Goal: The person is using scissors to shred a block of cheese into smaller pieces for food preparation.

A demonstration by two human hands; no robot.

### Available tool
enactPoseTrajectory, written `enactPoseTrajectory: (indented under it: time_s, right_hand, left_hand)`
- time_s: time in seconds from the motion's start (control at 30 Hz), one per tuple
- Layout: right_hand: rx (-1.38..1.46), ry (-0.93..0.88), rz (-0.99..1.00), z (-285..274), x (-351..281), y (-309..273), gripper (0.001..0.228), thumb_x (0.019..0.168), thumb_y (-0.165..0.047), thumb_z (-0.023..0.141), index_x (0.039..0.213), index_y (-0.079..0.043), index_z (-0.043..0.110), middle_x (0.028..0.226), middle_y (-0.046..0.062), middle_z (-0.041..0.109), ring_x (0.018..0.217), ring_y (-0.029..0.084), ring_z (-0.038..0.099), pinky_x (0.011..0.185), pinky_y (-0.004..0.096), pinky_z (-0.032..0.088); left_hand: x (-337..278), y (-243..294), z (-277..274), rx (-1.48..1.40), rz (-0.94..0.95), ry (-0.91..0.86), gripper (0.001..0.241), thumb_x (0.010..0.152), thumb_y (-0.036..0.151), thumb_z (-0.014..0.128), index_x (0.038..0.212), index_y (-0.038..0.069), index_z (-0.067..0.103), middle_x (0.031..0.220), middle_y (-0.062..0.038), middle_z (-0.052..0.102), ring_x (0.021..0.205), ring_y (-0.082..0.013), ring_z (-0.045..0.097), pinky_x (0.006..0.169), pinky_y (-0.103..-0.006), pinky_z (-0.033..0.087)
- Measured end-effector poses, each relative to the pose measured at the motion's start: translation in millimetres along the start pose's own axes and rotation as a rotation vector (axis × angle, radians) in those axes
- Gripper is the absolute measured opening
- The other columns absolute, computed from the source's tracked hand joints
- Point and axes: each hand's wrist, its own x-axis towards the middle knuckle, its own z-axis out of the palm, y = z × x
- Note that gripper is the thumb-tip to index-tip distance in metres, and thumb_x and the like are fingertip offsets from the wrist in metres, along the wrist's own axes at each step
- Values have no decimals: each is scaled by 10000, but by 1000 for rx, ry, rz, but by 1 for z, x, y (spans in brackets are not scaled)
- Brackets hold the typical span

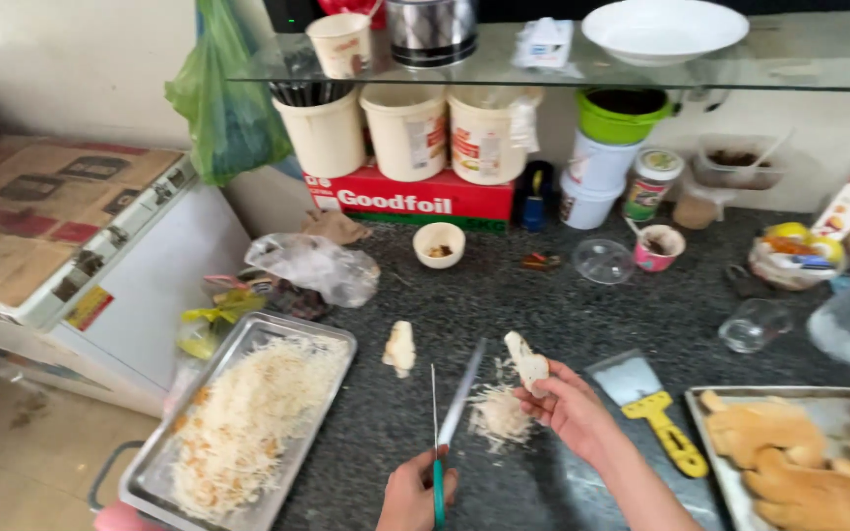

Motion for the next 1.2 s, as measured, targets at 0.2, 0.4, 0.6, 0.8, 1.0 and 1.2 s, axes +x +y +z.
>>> enactPoseTrajectory:
  time_s: [0.2,0.4,0.6,0.8,1.0,1.2]
  right_hand:
    - [-74,0,25,-74,-19,-23,247,946,28,533,1189,26,577,997,259,677,851,345,672,709,401,546]
    - [-216,12,58,-76,-47,-43,281,936,-87,662,1172,54,605,974,226,685,815,293,684,630,360,539]
    - [-261,50,67,-53,-59,-50,486,916,-28,642,1384,24,523,1066,251,667,870,317,683,694,384,562]
    - [-191,-24,88,-47,-45,-32,342,911,58,588,1246,19,535,1151,254,708,885,366,708,652,389,563]
    - [-481,6,127,-11,-53,-35,534,894,79,525,1407,-70,503,1127,200,754,807,289,728,633,328,580]
    - [-701,-8,136,11,-60,-35,269,940,-138,675,1189,-38,691,954,161,788,785,256,762,653,315,621]
  left_hand:
    - [-20,19,75,161,87,-53,540,780,320,752,1303,185,731,725,48,732,674,-42,637,698,-186,515]
    - [-33,25,104,145,165,-59,500,788,320,751,1257,149,738,751,42,753,671,-50,657,666,-195,526]
    - [-36,37,83,248,175,-41,486,791,328,739,1259,201,753,662,54,692,611,-54,606,625,-193,499]
    - [-30,33,61,428,289,-1,441,774,405,738,1176,226,755,718,11,713,646,-147,646,668,-279,541]
    - [-40,59,46,520,271,-21,530,754,393,702,1251,211,710,916,-34,793,843,-221,746,789,-312,574]
    - [-33,58,42,575,299,-76,488,779,377,720,1233,199,714,890,-25,778,820,-230,731,770,-333,561]
